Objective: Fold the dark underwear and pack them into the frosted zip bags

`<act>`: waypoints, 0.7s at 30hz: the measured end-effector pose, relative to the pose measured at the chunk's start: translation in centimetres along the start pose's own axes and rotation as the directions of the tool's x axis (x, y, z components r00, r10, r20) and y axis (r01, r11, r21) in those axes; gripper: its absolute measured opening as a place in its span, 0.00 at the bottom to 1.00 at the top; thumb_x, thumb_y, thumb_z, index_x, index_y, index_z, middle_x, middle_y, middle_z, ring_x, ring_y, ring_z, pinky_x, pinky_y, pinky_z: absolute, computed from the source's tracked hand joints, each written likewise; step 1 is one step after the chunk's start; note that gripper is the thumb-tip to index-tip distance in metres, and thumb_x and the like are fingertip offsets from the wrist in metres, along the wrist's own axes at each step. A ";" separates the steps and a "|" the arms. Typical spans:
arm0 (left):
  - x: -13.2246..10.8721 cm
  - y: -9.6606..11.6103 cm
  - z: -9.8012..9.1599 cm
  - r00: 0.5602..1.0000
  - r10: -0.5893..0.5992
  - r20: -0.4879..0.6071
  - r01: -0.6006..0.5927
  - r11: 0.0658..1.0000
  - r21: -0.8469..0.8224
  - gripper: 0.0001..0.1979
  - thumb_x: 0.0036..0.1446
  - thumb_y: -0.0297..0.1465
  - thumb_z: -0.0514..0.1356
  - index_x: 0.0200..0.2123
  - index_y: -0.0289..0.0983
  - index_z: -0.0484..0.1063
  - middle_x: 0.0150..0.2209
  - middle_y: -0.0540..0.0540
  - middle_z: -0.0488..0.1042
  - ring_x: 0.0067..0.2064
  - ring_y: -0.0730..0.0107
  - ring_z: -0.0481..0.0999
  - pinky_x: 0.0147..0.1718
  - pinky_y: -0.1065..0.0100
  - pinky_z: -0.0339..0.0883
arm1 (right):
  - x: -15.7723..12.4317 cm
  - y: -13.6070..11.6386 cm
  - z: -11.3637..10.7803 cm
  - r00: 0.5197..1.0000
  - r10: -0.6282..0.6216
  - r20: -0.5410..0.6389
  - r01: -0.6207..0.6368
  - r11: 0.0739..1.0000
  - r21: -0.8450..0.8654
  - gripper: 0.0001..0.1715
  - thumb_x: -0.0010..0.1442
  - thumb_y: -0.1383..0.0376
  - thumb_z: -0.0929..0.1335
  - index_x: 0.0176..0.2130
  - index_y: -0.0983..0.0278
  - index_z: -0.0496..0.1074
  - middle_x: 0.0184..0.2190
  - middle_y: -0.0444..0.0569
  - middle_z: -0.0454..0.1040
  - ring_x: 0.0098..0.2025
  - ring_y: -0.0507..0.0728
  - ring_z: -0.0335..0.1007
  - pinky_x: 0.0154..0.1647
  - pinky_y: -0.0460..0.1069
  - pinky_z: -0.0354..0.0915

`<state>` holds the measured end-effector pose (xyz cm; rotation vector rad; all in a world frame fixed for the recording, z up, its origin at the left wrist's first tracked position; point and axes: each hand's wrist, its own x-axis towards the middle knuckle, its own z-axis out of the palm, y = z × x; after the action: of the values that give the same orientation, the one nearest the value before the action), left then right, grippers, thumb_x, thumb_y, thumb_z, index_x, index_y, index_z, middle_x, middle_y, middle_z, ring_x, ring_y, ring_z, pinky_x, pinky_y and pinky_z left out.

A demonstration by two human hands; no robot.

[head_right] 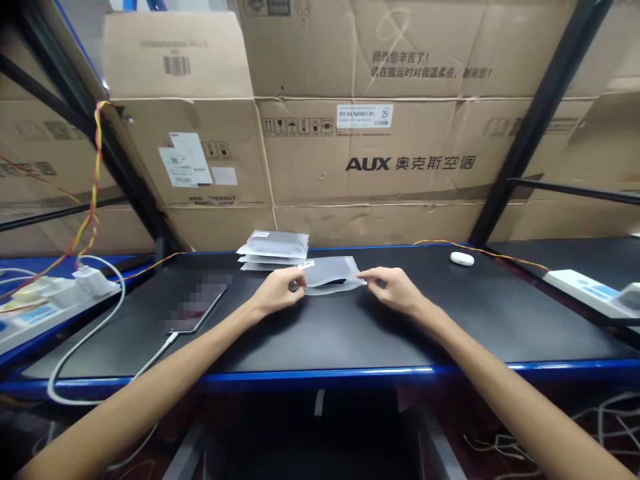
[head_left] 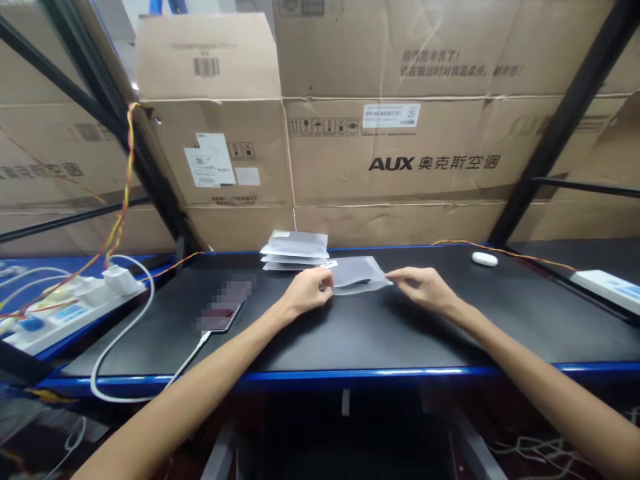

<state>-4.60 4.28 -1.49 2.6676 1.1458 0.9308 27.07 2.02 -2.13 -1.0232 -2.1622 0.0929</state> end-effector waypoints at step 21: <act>-0.1 0.9 0.2 0.990 0.092 0.108 -0.108 0.982 0.156 0.19 0.52 0.22 0.57 0.47 0.39 0.74 0.51 0.44 0.77 0.51 0.59 0.77 0.50 0.63 0.71 | 0.7 -0.6 2.0 0.914 -0.252 0.316 0.357 0.872 -0.335 0.19 0.68 0.64 0.60 0.51 0.60 0.76 0.49 0.51 0.79 0.52 0.60 0.75 0.54 0.55 0.69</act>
<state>-3.97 3.57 -1.36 2.8875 1.1201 0.7367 25.08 2.52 -2.98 -0.8964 -2.6325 -0.3870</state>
